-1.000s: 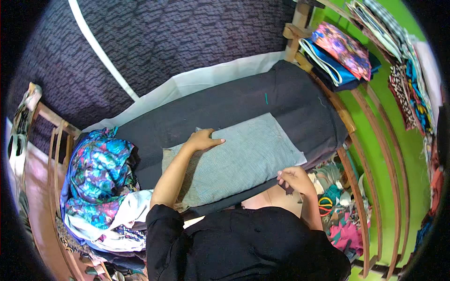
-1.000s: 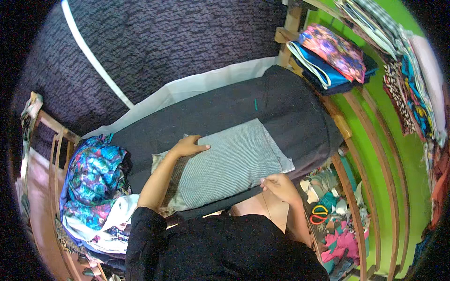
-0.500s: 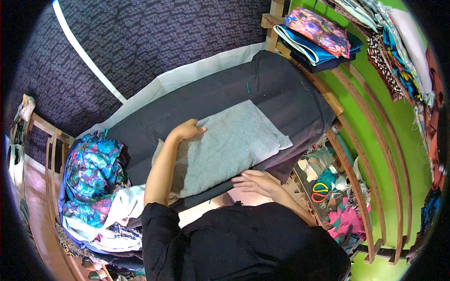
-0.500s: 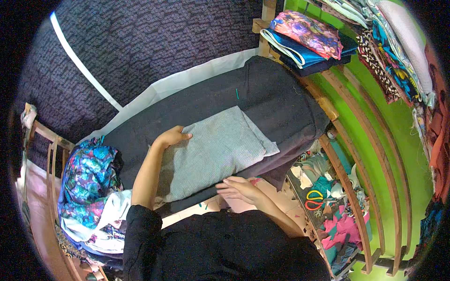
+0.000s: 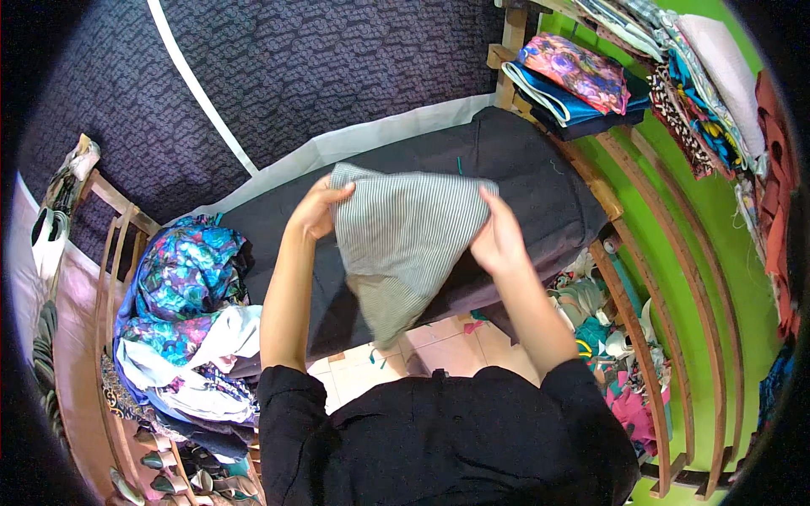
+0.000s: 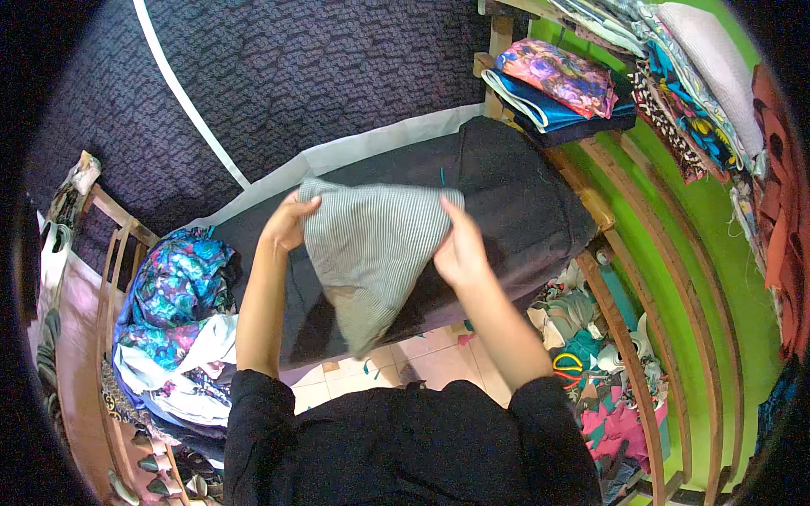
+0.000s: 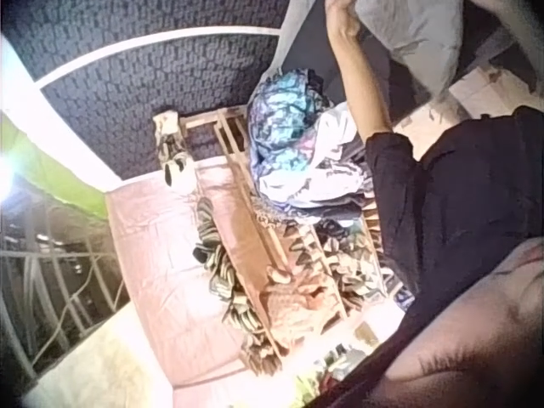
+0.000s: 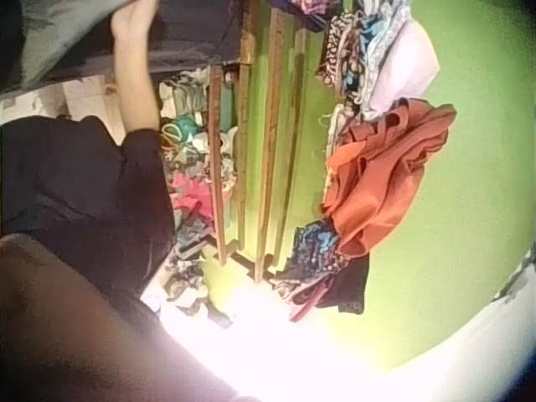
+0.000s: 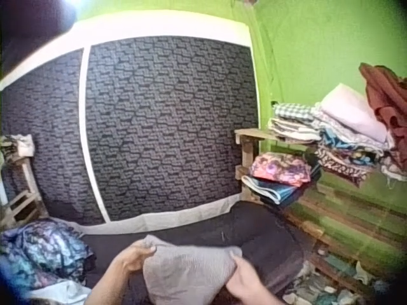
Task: Folding different pieces of fabric and organizing them on a shelf.
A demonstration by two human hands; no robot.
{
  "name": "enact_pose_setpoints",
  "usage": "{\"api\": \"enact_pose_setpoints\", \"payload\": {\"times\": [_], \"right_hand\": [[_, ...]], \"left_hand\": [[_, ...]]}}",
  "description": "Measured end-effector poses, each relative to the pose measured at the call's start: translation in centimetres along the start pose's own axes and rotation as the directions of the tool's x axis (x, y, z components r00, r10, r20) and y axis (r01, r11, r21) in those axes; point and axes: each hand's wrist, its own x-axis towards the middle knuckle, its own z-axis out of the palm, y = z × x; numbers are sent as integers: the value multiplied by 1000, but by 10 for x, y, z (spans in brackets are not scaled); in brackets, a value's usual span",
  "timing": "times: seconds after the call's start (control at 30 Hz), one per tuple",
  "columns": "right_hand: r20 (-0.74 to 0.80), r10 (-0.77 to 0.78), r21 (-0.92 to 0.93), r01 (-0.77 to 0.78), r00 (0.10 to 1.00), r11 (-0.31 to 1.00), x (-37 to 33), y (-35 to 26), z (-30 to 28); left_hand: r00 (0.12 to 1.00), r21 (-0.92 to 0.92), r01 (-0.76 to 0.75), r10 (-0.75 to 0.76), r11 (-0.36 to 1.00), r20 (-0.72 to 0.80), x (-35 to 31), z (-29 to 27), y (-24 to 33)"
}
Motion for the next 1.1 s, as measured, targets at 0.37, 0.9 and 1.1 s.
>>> {"api": "enact_pose_setpoints", "payload": {"times": [0.37,0.9,1.1], "right_hand": [[255,28,-407,81,967,910,72,-56,92],[-261,185,-709,-318,947,630,-82,47,-105],[40,-16,-764,41,999,644,-59,33,-82]], "left_hand": [[850,133,-487,504,863,-154,-28,2,53],[916,147,293,-233,945,-325,-158,10,-131],[944,335,60,56,940,-324,-128,31,-108]]}}
